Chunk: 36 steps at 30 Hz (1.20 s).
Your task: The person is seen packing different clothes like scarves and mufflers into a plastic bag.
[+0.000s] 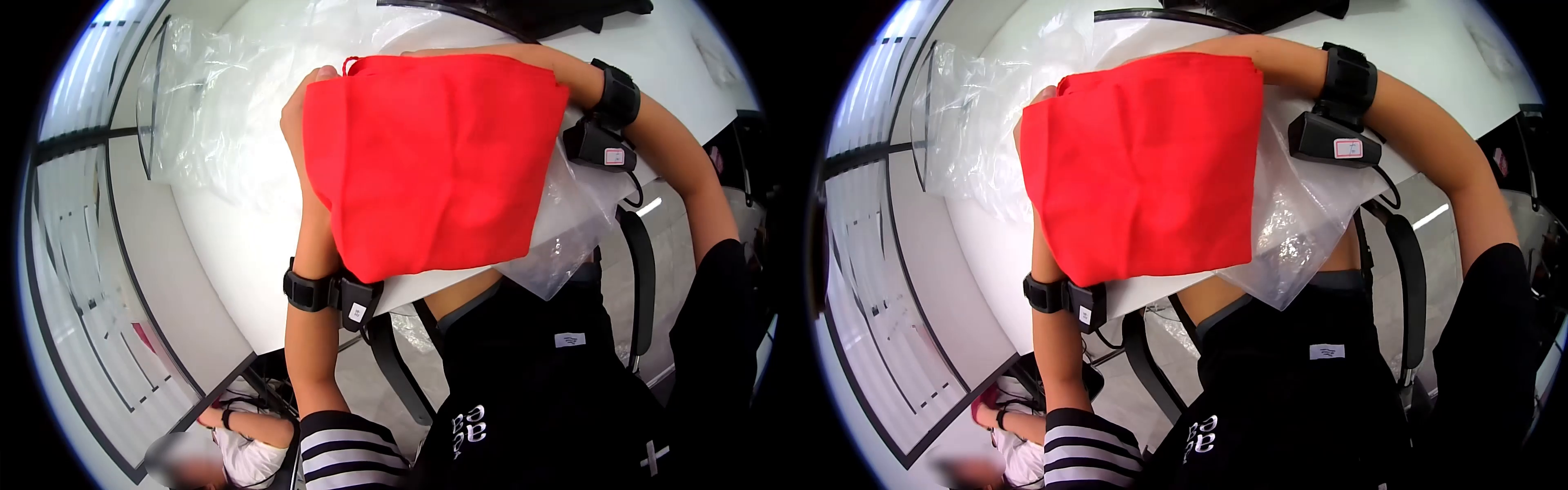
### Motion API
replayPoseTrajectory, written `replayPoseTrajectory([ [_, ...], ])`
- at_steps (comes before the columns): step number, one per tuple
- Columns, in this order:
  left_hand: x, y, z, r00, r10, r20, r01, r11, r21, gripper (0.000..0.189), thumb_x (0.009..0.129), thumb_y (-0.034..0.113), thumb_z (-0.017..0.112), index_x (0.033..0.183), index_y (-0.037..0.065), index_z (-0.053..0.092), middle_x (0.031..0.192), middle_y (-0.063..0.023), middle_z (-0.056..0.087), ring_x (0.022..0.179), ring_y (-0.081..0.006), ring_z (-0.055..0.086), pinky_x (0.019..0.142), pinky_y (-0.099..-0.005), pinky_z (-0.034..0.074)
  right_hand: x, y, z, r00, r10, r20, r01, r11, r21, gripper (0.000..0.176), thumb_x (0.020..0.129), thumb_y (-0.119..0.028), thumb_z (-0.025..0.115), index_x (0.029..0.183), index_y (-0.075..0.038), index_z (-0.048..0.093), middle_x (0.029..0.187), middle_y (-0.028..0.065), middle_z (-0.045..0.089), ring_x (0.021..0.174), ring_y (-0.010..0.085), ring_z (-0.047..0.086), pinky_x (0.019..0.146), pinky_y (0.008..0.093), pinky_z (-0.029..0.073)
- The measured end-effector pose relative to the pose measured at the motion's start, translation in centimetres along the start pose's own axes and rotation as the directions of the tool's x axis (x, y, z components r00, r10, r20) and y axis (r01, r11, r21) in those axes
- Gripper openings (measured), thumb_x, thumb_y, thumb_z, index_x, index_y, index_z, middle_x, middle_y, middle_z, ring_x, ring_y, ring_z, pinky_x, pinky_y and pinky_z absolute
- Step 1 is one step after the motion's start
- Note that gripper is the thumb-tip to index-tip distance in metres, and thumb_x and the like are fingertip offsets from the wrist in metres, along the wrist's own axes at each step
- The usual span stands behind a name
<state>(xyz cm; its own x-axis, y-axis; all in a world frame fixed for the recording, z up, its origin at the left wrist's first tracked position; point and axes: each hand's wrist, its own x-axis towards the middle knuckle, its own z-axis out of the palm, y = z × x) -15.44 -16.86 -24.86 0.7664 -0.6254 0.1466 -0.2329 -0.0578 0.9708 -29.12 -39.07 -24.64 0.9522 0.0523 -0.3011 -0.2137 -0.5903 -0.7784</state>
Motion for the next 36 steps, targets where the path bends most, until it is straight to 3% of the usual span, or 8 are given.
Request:
replayPoseTrajectory([
  [12,0.1,0.0,0.2,0.996,-0.081,-0.021,0.078,0.99,-0.116,0.032,0.093,0.008,0.049,0.068,0.011,0.03,0.065,0.006,0.026,0.062,-0.007,0.021,0.052,-0.0256,0.023,0.5,1.0,-0.1,0.989,-0.127,0.076,0.123,0.991,0.059,0.049,0.092,-0.027,0.065,0.135,-0.005,0.056,0.132,0.0182,0.059,0.112,0.0266,0.059,0.097,0.0305,0.045],
  [14,0.1,-0.2,0.1,0.999,-0.036,-0.031,0.036,0.999,-0.002,0.034,0.094,0.01,0.051,0.067,0.01,0.03,0.064,0.006,0.026,0.061,-0.007,0.021,0.052,-0.0256,0.023,0.9,1.7,0.3,0.9,-0.435,-0.029,0.422,0.853,0.307,0.049,0.092,-0.028,0.066,0.134,-0.006,0.056,0.132,0.0189,0.059,0.112,0.0273,0.059,0.097,0.0307,0.045],
  [15,0.2,-0.1,0.1,0.999,-0.034,-0.038,0.034,0.999,-0.005,0.034,0.094,0.01,0.051,0.067,0.01,0.03,0.064,0.006,0.026,0.061,-0.007,0.021,0.052,-0.0256,0.023,0.8,2.1,0.5,0.899,-0.437,-0.023,0.423,0.854,0.303,0.049,0.092,-0.028,0.066,0.134,-0.006,0.056,0.132,0.0189,0.059,0.112,0.0273,0.059,0.097,0.0307,0.045],
  [17,0.2,-0.1,-0.1,0.999,-0.027,-0.029,0.027,1.0,0.002,0.034,0.094,0.01,0.051,0.067,0.01,0.03,0.064,0.0061,0.026,0.061,-0.0069,0.021,0.052,-0.0259,0.023,0.5,3.0,0.8,1.0,0.022,0.014,-0.025,0.98,0.2,0.048,0.092,-0.028,0.066,0.133,-0.005,0.057,0.131,0.0183,0.059,0.113,0.0276,0.059,0.097,0.0312,0.046],
  [20,0.2,-0.5,-0.1,1.0,0.021,-0.019,-0.021,1.0,0.016,0.034,0.094,0.011,0.05,0.067,0.01,0.03,0.063,0.0059,0.026,0.061,-0.0069,0.021,0.051,-0.0264,0.023,-0.1,-0.4,-0.7,0.984,-0.149,0.093,0.159,0.981,-0.114,0.046,0.093,-0.026,0.065,0.133,-0.005,0.057,0.131,0.0181,0.059,0.114,0.0278,0.058,0.097,0.0318,0.046],
  [26,0.0,0.1,0.3,0.999,-0.017,-0.033,0.017,1.0,-0.011,0.034,0.094,0.01,0.051,0.067,0.01,0.03,0.064,0.0058,0.026,0.061,-0.0072,0.021,0.051,-0.0268,0.023,-0.1,-0.2,-0.3,0.985,0.1,0.142,-0.102,0.995,0.011,0.045,0.095,-0.025,0.062,0.134,-0.004,0.055,0.133,0.018,0.058,0.115,0.0278,0.058,0.098,0.0308,0.045],
  [33,0.3,-0.3,-0.1,0.999,0.05,0.008,-0.051,0.998,0.045,0.035,0.096,0.013,0.051,0.066,0.01,0.033,0.062,0.0058,0.028,0.06,-0.0068,0.023,0.051,-0.0269,0.024,0.5,-0.4,-0.5,0.987,0.084,0.136,-0.103,0.986,0.135,0.048,0.095,-0.025,0.062,0.138,-0.005,0.053,0.136,0.0174,0.057,0.114,0.0259,0.058,0.098,0.0296,0.044],
  [36,0.0,0.4,0.2,0.985,-0.171,-0.036,0.169,0.985,-0.035,0.035,0.096,0.013,0.05,0.066,0.01,0.033,0.062,0.0059,0.029,0.06,-0.0069,0.023,0.052,-0.0269,0.025,0.5,1.5,0.1,0.984,-0.142,0.105,0.133,0.987,0.086,0.047,0.095,-0.025,0.062,0.137,-0.005,0.054,0.136,0.0168,0.058,0.113,0.0252,0.058,0.098,0.0295,0.044],
])
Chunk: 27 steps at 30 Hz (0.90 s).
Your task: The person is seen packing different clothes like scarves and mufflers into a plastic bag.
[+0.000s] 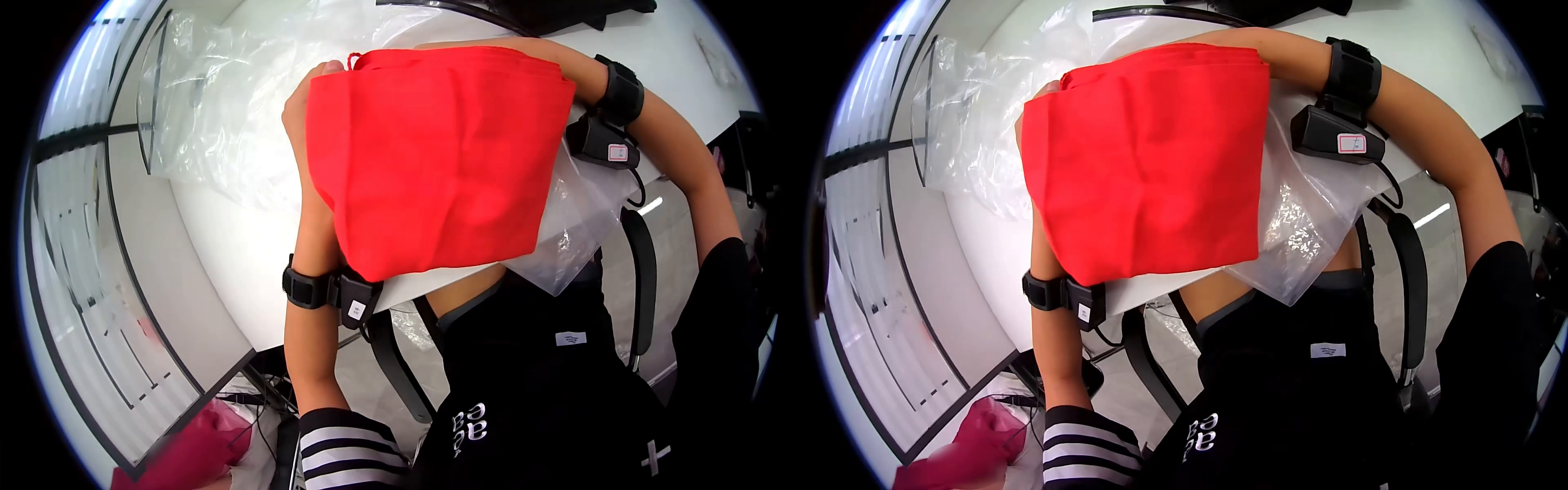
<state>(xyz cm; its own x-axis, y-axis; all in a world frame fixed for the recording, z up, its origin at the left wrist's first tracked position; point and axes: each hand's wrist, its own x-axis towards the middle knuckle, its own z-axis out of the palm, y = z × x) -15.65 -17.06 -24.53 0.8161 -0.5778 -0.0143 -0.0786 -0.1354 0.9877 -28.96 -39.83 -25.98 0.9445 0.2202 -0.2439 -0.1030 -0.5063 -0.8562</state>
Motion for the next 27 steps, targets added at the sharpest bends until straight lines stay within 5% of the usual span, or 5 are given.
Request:
replayPoseTrajectory([
  [2,0.0,0.1,0.0,0.993,0.117,0.019,-0.118,0.991,0.068,0.035,0.096,0.013,0.051,0.066,0.01,0.033,0.063,0.006,0.029,0.06,-0.0072,0.023,0.052,-0.0269,0.025,0.0,0.8,0.2,0.981,0.186,-0.047,-0.172,0.96,0.221,0.049,0.094,-0.026,0.063,0.137,-0.005,0.054,0.135,0.0168,0.058,0.114,0.0252,0.058,0.098,0.0293,0.044],
  [8,0.5,-0.8,-0.5,0.985,0.165,0.048,-0.169,0.983,0.072,0.033,0.094,0.011,0.05,0.066,0.01,0.033,0.063,0.006,0.028,0.06,-0.0072,0.023,0.052,-0.0268,0.025,0.6,-0.9,-0.3,0.965,0.26,-0.032,-0.261,0.965,-0.026,0.049,0.094,-0.027,0.063,0.137,-0.005,0.054,0.136,0.017,0.057,0.115,0.0259,0.058,0.098,0.0302,0.044],
  [12,0.1,-0.4,-0.2,0.998,0.058,0.011,-0.058,0.998,-0.039,0.032,0.093,0.01,0.05,0.066,0.01,0.032,0.063,0.0058,0.028,0.06,-0.0071,0.023,0.052,-0.0265,0.024,-0.2,-2.8,-0.2,0.975,0.221,-0.004,-0.22,0.974,0.048,0.049,0.094,-0.027,0.063,0.137,-0.004,0.054,0.135,0.0169,0.058,0.116,0.0251,0.057,0.099,0.0305,0.044],
  [21,0.4,-0.7,-0.4,0.985,0.167,0.035,-0.169,0.983,0.073,0.034,0.095,0.013,0.053,0.067,0.009,0.034,0.063,0.0055,0.029,0.06,-0.007,0.024,0.052,-0.0266,0.025,-0.1,-1.7,-0.4,0.995,0.01,-0.101,-0.026,0.987,-0.156,0.05,0.096,-0.027,0.061,0.139,-0.004,0.052,0.136,0.0173,0.056,0.117,0.0243,0.057,0.1,0.0296,0.043],
  [27,0.3,-0.1,-0.1,0.992,0.119,0.038,-0.122,0.99,0.076,0.034,0.095,0.015,0.053,0.067,0.009,0.034,0.063,0.0051,0.029,0.06,-0.0076,0.024,0.053,-0.0271,0.026,-0.1,-3.1,-0.3,0.94,0.341,-0.027,-0.337,0.936,0.097,0.046,0.095,-0.022,0.063,0.137,-0.003,0.054,0.134,0.0164,0.058,0.114,0.0215,0.057,0.099,0.0265,0.043],
])
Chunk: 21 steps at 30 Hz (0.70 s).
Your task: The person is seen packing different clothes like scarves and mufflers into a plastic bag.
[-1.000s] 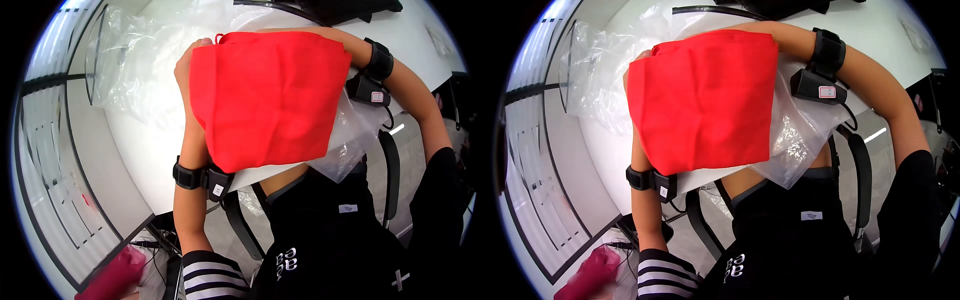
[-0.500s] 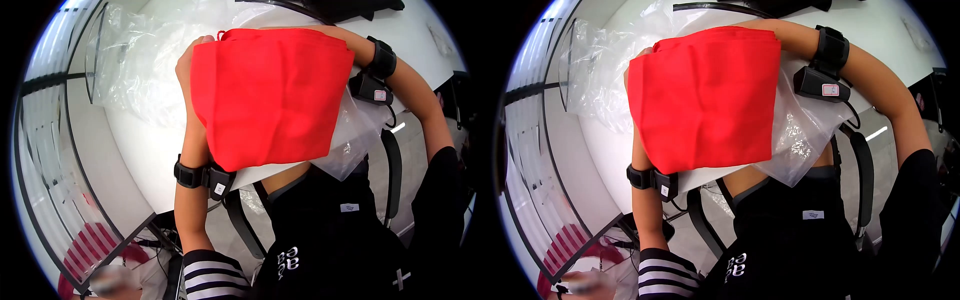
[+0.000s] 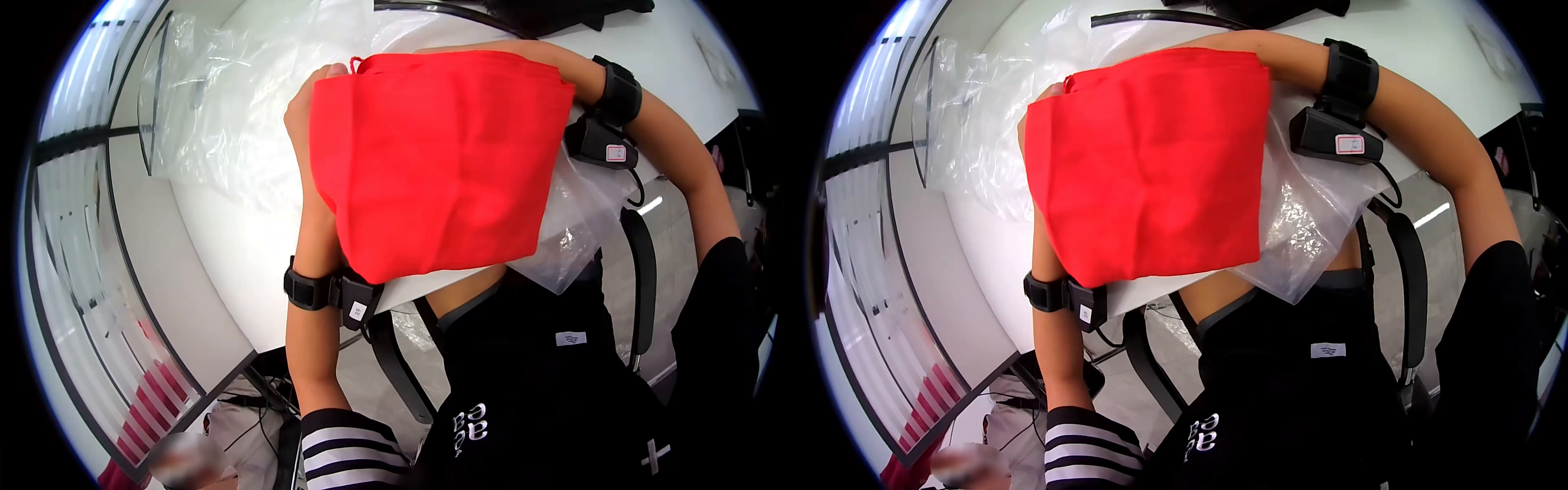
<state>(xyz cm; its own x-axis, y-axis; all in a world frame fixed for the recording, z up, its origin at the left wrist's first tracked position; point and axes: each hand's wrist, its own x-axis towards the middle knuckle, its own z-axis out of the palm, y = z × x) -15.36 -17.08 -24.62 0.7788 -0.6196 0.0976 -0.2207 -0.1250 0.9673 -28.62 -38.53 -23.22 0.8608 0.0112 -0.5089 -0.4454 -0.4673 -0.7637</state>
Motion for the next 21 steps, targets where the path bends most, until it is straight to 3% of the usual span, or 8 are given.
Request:
replayPoseTrajectory([
  [6,-0.2,0.0,-0.2,1.0,-0.009,0.017,0.01,0.999,-0.032,0.036,0.096,0.017,0.053,0.067,0.009,0.034,0.062,0.005,0.03,0.06,-0.0077,0.024,0.053,-0.0274,0.026,0.8,1.2,-0.3,0.969,-0.245,0.025,0.246,0.96,-0.134,0.046,0.094,-0.022,0.064,0.136,-0.004,0.055,0.131,0.0156,0.061,0.109,0.0202,0.059,0.096,0.0258,0.044],
  [9,0.0,-0.6,-0.1,1.0,0.013,-0.002,-0.012,0.999,0.049,0.038,0.097,0.019,0.053,0.066,0.009,0.034,0.062,0.0052,0.03,0.06,-0.0078,0.024,0.052,-0.0277,0.026,1.6,2.6,-0.2,0.952,-0.305,0.028,0.306,0.943,-0.131,0.046,0.094,-0.022,0.064,0.136,-0.004,0.055,0.13,0.0154,0.062,0.107,0.0198,0.059,0.096,0.0256,0.044],
  [11,0.1,-0.3,-0.1,0.996,-0.095,-0.002,0.095,0.995,0.005,0.039,0.098,0.02,0.052,0.065,0.01,0.034,0.061,0.0051,0.029,0.059,-0.008,0.023,0.051,-0.0282,0.025,1.8,3.8,-0.4,0.895,-0.433,0.104,0.442,0.893,-0.09,0.047,0.095,-0.021,0.063,0.138,-0.004,0.054,0.131,0.0145,0.06,0.108,0.019,0.058,0.096,0.0257,0.043],
  [12,0.0,-0.2,-0.1,0.996,-0.092,0.005,0.092,0.996,0.007,0.039,0.098,0.02,0.052,0.065,0.01,0.034,0.061,0.0051,0.029,0.059,-0.008,0.023,0.051,-0.0282,0.025,1.4,3.1,-0.4,0.896,-0.433,0.097,0.441,0.893,-0.088,0.047,0.095,-0.021,0.063,0.138,-0.004,0.054,0.131,0.0145,0.06,0.108,0.019,0.058,0.096,0.0257,0.043],
  [14,-0.3,0.1,0.0,1.0,-0.01,0.008,0.01,0.999,0.03,0.039,0.098,0.02,0.052,0.065,0.01,0.033,0.061,0.005,0.029,0.059,-0.008,0.023,0.051,-0.0283,0.025,0.5,0.6,-0.6,0.961,-0.161,0.224,0.212,0.951,-0.224,0.048,0.096,-0.021,0.061,0.139,-0.004,0.052,0.135,0.0138,0.058,0.112,0.0172,0.056,0.098,0.0262,0.042],
  [15,-0.3,0.2,0.1,1.0,-0.007,0.009,0.007,1.0,0.028,0.039,0.098,0.02,0.052,0.065,0.01,0.033,0.061,0.005,0.029,0.059,-0.008,0.023,0.051,-0.0283,0.025,0.5,0.2,-0.5,0.962,-0.16,0.221,0.21,0.951,-0.227,0.048,0.096,-0.021,0.061,0.139,-0.004,0.052,0.135,0.0138,0.058,0.112,0.0172,0.056,0.098,0.0262,0.042],
  [17,-0.3,0.2,0.0,1.0,-0.011,0.01,0.011,1.0,-0.008,0.04,0.098,0.02,0.052,0.065,0.01,0.033,0.061,0.0051,0.029,0.059,-0.0079,0.023,0.051,-0.0282,0.025,1.0,0.0,-0.1,0.99,-0.032,0.141,0.043,0.996,-0.075,0.049,0.096,-0.021,0.06,0.141,-0.003,0.049,0.136,0.0135,0.057,0.114,0.0164,0.055,0.099,0.027,0.042],
  [21,-0.2,-0.1,-0.1,1.0,-0.015,0.01,0.015,1.0,-0.018,0.04,0.098,0.021,0.053,0.065,0.01,0.033,0.062,0.0053,0.029,0.059,-0.0078,0.024,0.051,-0.0279,0.025,3.4,2.4,0.4,0.991,-0.039,0.131,0.042,0.999,-0.025,0.051,0.096,-0.021,0.059,0.143,-0.003,0.047,0.137,0.0132,0.057,0.114,0.0161,0.054,0.099,0.0274,0.042],
])
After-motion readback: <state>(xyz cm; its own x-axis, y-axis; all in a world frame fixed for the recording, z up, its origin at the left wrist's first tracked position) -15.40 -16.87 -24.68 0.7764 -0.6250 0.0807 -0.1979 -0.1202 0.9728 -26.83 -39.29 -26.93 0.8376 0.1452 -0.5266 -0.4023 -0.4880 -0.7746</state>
